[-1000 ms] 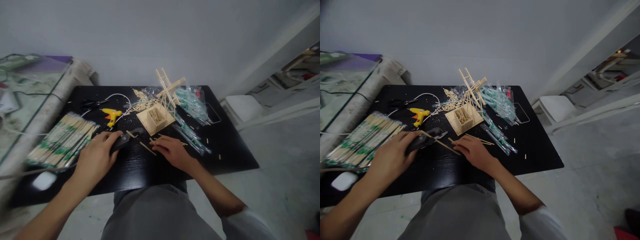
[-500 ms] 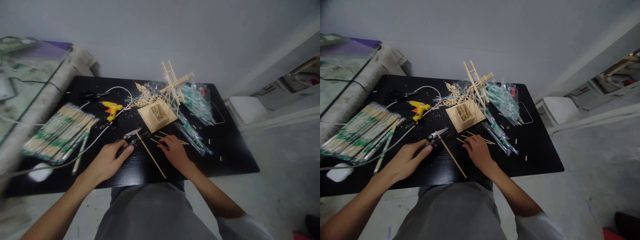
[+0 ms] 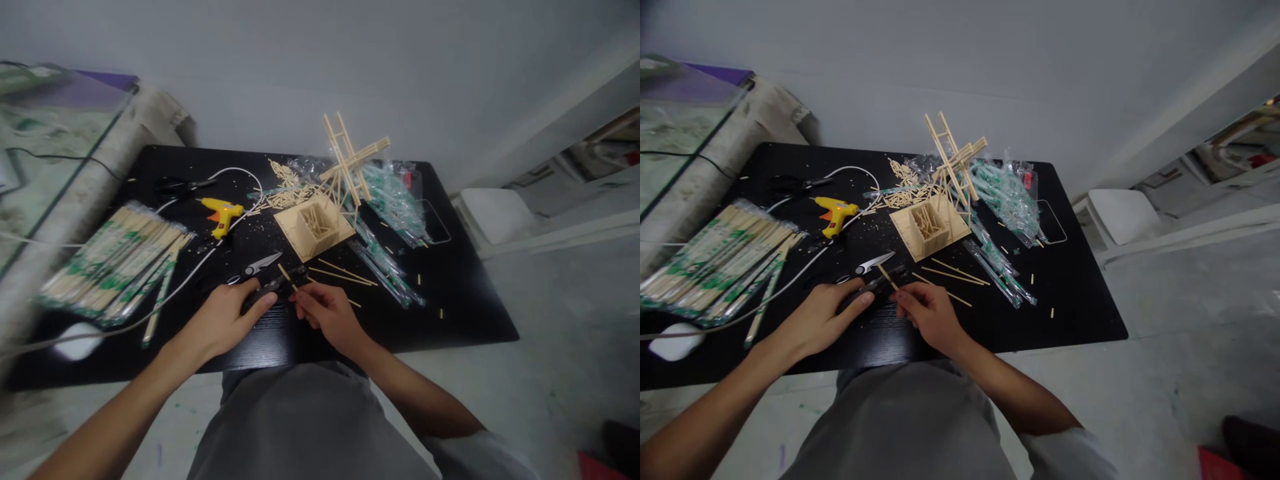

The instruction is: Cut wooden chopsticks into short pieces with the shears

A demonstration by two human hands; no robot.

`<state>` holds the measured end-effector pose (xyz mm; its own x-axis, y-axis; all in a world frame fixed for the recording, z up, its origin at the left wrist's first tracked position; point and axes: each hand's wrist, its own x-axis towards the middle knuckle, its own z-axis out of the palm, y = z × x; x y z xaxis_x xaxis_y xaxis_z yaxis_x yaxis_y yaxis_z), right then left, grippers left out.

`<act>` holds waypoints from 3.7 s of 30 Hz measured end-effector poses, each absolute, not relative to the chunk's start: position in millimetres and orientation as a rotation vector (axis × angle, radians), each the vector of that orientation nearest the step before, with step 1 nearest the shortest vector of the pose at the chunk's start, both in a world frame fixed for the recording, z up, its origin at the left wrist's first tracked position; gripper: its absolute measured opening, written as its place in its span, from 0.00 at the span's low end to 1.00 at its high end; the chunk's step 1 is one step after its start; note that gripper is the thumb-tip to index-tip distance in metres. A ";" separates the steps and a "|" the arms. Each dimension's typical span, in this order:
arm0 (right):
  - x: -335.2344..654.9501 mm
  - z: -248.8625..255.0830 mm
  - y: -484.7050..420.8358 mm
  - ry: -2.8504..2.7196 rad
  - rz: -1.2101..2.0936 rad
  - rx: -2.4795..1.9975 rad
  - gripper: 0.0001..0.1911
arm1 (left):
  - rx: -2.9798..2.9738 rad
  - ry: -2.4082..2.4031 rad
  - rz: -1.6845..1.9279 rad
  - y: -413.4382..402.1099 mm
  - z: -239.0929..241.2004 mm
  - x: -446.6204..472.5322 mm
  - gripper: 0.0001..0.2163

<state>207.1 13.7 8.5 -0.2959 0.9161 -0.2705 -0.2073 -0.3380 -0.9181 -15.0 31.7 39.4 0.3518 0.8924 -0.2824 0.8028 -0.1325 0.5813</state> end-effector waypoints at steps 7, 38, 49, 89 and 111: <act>208.2 8.9 9.1 -1.026 1.729 -1.089 0.19 | 2.005 1.504 0.115 33.3 45.5 -10.6 0.28; 215.5 14.2 -2.6 -0.657 2.206 -0.819 0.19 | 2.109 1.285 0.287 32.8 38.7 -17.3 0.23; 213.4 21.6 -5.5 -0.892 1.913 -1.034 0.24 | 2.091 1.338 0.317 28.1 40.6 -11.3 0.22; 221.7 24.9 2.6 -0.867 2.071 -0.737 0.29 | 1.875 1.134 0.263 31.7 29.3 -14.3 0.33; 227.5 3.6 8.3 -0.849 2.285 -0.631 0.28 | 1.363 1.113 0.505 36.3 35.8 0.1 0.15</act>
